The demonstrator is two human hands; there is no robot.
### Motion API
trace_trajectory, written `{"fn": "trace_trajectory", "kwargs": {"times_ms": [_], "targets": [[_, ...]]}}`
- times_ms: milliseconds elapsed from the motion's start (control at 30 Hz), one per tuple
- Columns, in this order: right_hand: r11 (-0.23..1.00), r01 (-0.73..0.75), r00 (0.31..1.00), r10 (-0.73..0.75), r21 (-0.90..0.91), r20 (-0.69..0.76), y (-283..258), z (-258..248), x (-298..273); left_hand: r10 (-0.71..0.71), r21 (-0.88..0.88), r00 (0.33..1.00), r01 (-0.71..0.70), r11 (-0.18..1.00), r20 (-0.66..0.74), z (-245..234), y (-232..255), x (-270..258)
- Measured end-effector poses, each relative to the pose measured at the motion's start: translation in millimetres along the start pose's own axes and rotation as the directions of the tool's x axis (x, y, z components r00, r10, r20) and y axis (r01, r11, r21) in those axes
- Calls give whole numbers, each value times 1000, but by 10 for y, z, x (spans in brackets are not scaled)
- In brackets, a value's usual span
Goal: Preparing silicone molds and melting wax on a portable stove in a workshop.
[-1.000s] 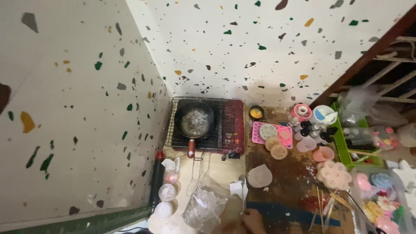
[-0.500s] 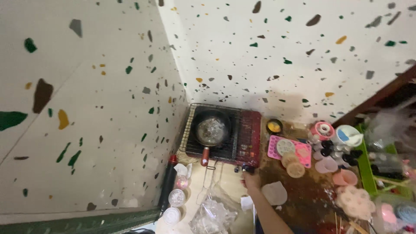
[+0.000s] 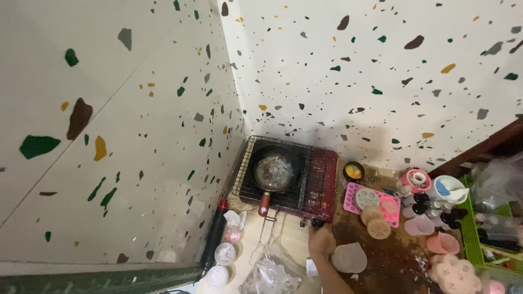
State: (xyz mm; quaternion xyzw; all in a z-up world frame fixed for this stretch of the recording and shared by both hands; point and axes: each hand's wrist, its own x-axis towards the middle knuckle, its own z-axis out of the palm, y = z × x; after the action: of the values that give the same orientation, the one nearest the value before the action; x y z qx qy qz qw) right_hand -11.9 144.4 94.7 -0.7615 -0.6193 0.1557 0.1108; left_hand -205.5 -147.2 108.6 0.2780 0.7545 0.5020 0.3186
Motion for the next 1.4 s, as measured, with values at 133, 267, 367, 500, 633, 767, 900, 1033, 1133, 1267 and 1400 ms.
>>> {"fn": "trace_trajectory", "kwargs": {"times_ms": [133,267,367,500,633,767,900,1033,1133,1267,1400], "targets": [[965,-48,998,59,258,-34,33,17,-26,12,47,997,-8,999,-74,445,649,718],[852,-305,930,171,425,325,590,864,253,16,262,997,3,965,-70,918,1020,1450],[587,-410,903,152,698,402,596,907,290,-206,211,978,194,958,38,1096,1245,1721],[407,-588,798,150,698,584,599,940,268,-80,166,995,68,984,63,1324,710,2026],[433,-539,833,146,722,534,556,975,331,151,30,987,-153,988,62,1230,1003,2005],[464,-479,864,104,745,492,508,965,352,156,37,988,-156,987,3,1071,1407,1846],[471,-468,875,131,748,465,432,943,393,190,55,982,-188,981,-19,966,1748,1753],[393,-450,890,123,802,440,323,735,302,255,17,966,-255,967,-37,921,1935,1759],[280,-577,816,159,767,555,644,1387,596,302,6,952,-302,953,-46,884,1973,1794],[156,-611,792,112,776,601,682,1413,603,340,-11,938,-341,940,-68,812,2135,1730],[-42,-697,717,11,716,697,696,1418,655,331,-58,940,-336,940,-78,737,2251,1676]]}}
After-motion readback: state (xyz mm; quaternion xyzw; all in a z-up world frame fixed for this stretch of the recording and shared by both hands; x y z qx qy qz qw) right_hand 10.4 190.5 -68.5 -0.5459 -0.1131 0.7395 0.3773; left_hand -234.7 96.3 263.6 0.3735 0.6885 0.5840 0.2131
